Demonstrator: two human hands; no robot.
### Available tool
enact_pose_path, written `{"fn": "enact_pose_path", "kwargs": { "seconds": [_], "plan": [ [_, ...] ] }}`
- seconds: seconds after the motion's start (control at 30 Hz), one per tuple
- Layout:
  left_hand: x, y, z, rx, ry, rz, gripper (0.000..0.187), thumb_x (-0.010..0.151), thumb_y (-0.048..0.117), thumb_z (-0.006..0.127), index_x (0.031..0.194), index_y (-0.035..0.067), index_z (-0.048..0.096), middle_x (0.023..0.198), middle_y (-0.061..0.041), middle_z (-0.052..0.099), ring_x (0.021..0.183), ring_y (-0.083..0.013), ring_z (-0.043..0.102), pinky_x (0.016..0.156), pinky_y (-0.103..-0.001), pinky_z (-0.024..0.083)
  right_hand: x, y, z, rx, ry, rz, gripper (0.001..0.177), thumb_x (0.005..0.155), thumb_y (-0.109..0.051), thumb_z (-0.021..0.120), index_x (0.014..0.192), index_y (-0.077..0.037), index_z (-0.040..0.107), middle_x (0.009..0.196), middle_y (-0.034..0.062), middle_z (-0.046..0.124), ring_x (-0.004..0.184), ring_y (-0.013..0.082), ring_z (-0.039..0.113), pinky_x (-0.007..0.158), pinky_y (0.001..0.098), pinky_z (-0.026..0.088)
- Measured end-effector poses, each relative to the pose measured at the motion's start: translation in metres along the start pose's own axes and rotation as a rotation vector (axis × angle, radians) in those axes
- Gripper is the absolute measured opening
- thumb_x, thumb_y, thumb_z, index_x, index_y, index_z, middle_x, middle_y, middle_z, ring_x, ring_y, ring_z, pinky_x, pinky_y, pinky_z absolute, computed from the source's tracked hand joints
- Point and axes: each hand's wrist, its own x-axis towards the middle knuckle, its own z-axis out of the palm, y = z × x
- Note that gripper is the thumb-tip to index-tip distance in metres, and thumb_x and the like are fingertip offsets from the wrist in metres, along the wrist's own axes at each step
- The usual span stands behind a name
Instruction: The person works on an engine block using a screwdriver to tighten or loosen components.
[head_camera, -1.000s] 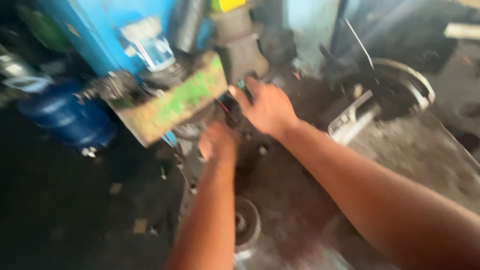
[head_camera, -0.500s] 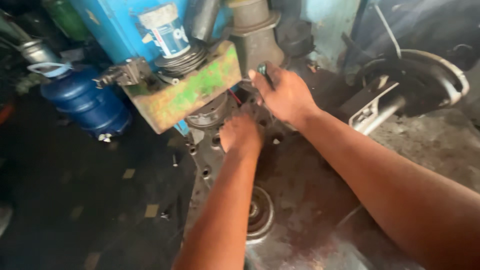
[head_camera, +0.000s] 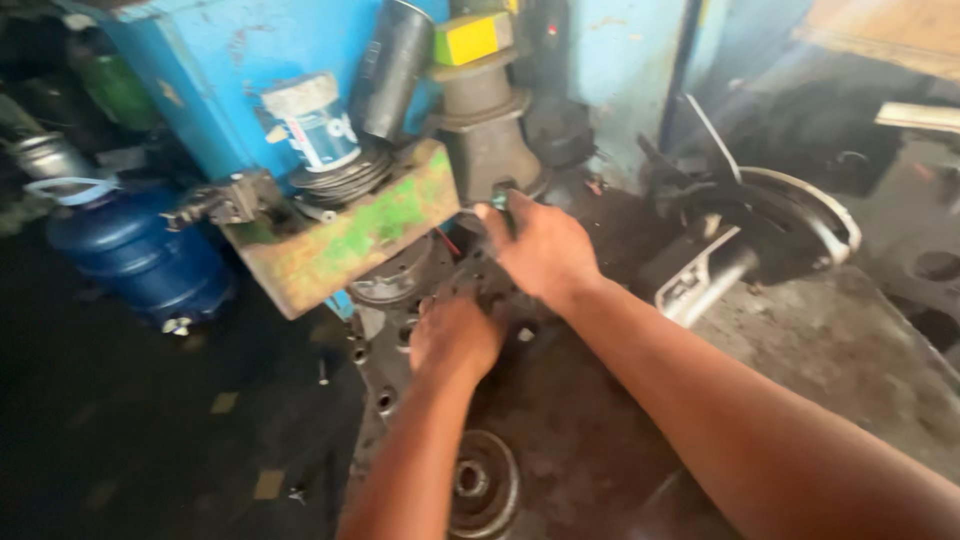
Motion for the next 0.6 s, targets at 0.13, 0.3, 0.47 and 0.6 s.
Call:
{"fn": "enact_pose_path", "kwargs": {
  "seconds": [0.13, 0.3, 0.47, 0.6],
  "plan": [
    [-0.027, -0.023, -0.003, -0.044, 0.123, 0.240, 0.053, 0.084, 0.033, 0.070, 0.134, 0.018, 0.061, 0.135, -0.016, 0.062, 0.120, -0.0405, 0.060, 0.096, -0.051, 0.049, -0.004, 0.003, 0.000, 0.023, 0.035, -0.024, 0.056, 0.098, -0.053, 0.053, 0.127, -0.006, 0.065, 0.098, 0.0267, 0.072, 0.098, 0.0466, 0.067, 0.086, 0.0535, 0.052],
    [-0.086, -0.009, -0.037, -0.268, 0.250, 0.449, 0.044, 0.086, 0.028, 0.065, 0.130, 0.022, 0.068, 0.123, -0.010, 0.072, 0.106, -0.0357, 0.070, 0.088, -0.047, 0.054, 0.002, 0.003, 0.002, 0.014, 0.015, -0.013, 0.059, 0.096, -0.055, 0.053, 0.131, -0.008, 0.065, 0.101, 0.0262, 0.073, 0.100, 0.0452, 0.067, 0.087, 0.0534, 0.052],
    [-0.134, 0.010, -0.044, -0.079, 0.566, 0.925, 0.068, 0.089, 0.053, 0.067, 0.136, 0.004, 0.058, 0.136, -0.023, 0.063, 0.128, -0.0437, 0.059, 0.103, -0.052, 0.041, 0.005, 0.005, 0.006, -0.011, 0.009, -0.014, 0.059, 0.098, -0.055, 0.052, 0.130, -0.007, 0.066, 0.101, 0.0273, 0.072, 0.101, 0.0456, 0.067, 0.089, 0.0529, 0.052],
    [-0.117, 0.002, -0.055, -0.536, 0.304, 0.704, 0.061, 0.095, 0.043, 0.066, 0.139, 0.002, 0.060, 0.139, -0.025, 0.063, 0.130, -0.0407, 0.059, 0.107, -0.046, 0.043, 0.002, 0.004, -0.002, 0.081, 0.033, -0.098, 0.059, 0.099, -0.055, 0.054, 0.124, -0.004, 0.068, 0.099, 0.0253, 0.073, 0.100, 0.0433, 0.069, 0.087, 0.0508, 0.053]
  ]
}}
